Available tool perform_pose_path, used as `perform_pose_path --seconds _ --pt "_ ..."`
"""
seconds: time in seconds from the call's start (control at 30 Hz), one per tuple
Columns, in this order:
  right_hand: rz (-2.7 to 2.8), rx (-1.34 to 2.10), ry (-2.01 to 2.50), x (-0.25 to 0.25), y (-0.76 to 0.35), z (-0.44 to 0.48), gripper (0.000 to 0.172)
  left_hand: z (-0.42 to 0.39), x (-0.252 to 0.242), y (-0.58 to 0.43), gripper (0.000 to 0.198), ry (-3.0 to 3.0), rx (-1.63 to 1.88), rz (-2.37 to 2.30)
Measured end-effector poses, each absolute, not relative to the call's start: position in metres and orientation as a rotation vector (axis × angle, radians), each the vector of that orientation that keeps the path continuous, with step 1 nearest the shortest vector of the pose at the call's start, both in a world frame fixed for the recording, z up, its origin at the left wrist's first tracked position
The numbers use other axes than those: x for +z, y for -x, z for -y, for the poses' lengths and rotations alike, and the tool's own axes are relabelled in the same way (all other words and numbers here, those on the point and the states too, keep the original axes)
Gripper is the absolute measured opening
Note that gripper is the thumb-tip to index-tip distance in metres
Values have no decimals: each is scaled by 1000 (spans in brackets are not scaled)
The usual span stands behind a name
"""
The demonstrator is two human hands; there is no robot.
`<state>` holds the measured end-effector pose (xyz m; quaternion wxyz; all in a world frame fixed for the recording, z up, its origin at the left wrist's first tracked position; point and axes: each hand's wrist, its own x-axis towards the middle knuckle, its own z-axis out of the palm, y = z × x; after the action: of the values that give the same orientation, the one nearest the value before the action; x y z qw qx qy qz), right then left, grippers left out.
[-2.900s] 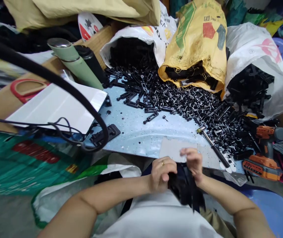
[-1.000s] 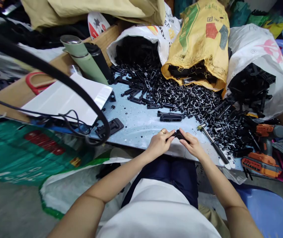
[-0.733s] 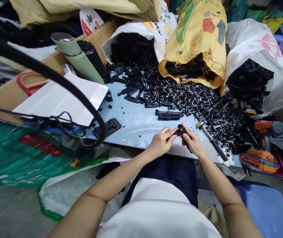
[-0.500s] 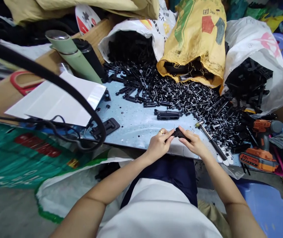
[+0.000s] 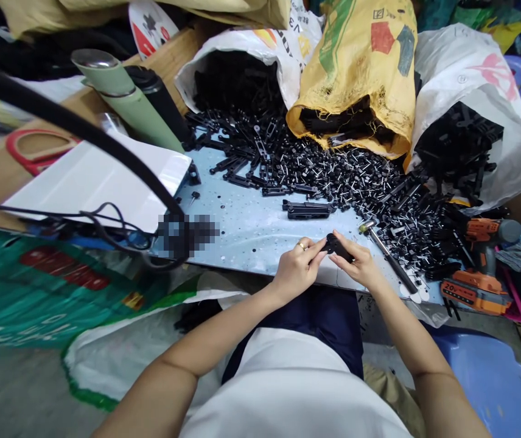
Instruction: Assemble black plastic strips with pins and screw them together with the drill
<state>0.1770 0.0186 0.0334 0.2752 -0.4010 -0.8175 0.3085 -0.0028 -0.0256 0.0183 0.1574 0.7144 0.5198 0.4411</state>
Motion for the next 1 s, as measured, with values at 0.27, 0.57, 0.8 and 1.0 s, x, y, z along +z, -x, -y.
perform_pose_path --seconds 0.27,0.57,0.8,1.0 --pt "1941 625 1097 19 -140 3 51 22 19 -27 33 -1778 1784 -1545" --pt "1907 546 1134 8 -134 9 55 2 22 -2 29 -1940 1658 -1219" --pt "2237 614 1456 15 -148 -40 39 12 -18 4 35 -1680 1228 -1665" --pt "1761 173 2237 61 -210 -149 42 9 -19 6 41 -2419 447 -1520"
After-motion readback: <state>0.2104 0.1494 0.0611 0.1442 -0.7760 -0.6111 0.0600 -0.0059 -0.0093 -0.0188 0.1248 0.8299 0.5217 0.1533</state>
